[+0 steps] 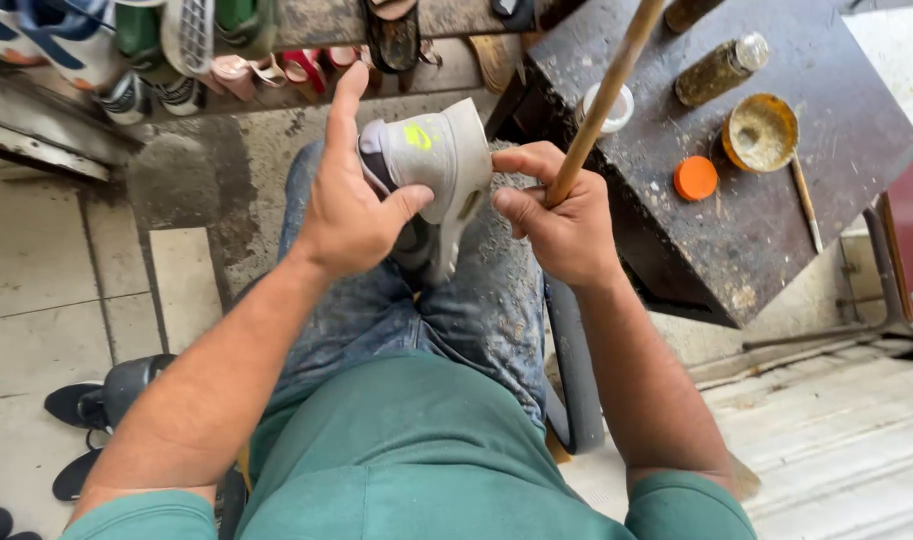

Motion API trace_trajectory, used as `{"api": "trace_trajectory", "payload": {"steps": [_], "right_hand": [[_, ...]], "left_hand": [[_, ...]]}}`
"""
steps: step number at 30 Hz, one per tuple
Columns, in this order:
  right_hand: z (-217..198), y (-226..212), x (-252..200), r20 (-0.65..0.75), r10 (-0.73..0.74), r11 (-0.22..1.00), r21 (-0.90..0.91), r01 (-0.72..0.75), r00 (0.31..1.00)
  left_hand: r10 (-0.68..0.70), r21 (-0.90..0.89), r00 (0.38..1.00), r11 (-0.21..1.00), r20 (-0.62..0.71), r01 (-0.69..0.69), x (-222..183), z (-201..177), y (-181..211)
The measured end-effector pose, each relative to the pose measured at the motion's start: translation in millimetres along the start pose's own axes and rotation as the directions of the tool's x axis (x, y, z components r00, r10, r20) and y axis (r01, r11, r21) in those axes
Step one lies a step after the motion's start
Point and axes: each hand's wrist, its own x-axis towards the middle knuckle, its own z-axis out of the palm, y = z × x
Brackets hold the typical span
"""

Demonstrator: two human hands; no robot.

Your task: Applying a liquid substance to the midsole of a shoe using a brush and adjusting it with a wooden stick.

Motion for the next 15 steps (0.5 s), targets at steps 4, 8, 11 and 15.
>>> {"api": "trace_trajectory", "payload": {"steps": [4, 8, 11, 15], "right_hand": [[10, 11, 9, 0.028, -0.145, 0.987, -0.069, 0.146, 0.989], [18, 38, 4, 0.017, -0.131, 0.991, 0.019, 0.130, 0.991], [19, 43, 3, 0.044, -0.099, 0.995, 0.015, 0.098, 0.994], [26, 36, 10, -0.083, 0.157, 0.985, -0.054, -0.161, 0.984]], "left_hand": [[-0.086, -0.129, 0.995, 0.987, 0.054, 0.092, 7, -5, -31], [-0.271, -0.519, 0.952, 0.798, 0.144, 0.305, -7, 11, -71], [-0.306, -0.622, 0.937, 0.704, 0.169, 0.342, -21, 17, -79], [-0.231, -0.122, 0.954, 0.959, 0.193, 0.257, -30, 4, -62]]}}
